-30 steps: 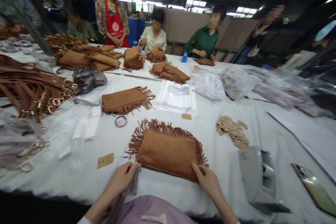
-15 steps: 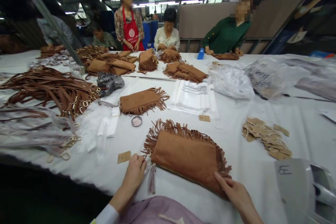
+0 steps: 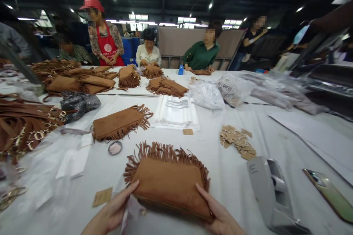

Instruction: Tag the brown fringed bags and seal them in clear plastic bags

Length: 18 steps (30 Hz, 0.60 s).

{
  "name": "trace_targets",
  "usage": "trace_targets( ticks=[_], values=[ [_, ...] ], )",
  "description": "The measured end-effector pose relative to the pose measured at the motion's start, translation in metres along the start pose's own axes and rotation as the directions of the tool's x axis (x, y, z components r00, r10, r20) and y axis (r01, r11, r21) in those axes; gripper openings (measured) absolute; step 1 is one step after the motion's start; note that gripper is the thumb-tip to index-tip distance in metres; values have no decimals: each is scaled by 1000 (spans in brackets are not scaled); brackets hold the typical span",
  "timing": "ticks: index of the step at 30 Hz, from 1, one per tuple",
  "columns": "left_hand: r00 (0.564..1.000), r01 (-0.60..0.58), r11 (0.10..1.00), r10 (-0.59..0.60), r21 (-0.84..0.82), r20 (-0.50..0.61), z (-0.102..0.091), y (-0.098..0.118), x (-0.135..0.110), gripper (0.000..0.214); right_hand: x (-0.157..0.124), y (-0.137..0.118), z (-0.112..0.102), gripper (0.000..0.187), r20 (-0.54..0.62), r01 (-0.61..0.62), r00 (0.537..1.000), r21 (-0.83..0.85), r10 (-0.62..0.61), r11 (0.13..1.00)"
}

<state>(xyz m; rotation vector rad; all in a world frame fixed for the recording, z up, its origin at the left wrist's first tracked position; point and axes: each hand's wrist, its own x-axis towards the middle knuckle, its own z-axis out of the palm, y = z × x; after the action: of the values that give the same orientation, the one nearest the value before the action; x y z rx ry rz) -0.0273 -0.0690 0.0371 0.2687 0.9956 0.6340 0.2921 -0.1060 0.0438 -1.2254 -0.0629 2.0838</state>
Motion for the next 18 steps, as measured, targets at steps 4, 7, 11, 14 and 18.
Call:
trace_targets(
  ticks=[4,7,11,14,18],
  values=[
    [983,165,983,-158,-78,90,-9,3,-1,43,0,0,1,49,16,-77,997,-8,77,997],
    [999,36,998,-37,-60,-21,-1,18,22,49,16,-18,9,50,-100,106,989,-24,-108,994],
    [1000,-10,998,12,69,-26,-2,18,29,61,18,-21,2,46,-132,130,982,-41,-134,991],
    [997,39,994,-45,105,57,-10,4,14,59,5,-5,-12,36,-114,-9,994,-98,-2,995],
    [981,-131,945,167,300,-97,9,25,27,54,12,-22,-5,31,-221,26,971,-292,-93,956]
  ],
)
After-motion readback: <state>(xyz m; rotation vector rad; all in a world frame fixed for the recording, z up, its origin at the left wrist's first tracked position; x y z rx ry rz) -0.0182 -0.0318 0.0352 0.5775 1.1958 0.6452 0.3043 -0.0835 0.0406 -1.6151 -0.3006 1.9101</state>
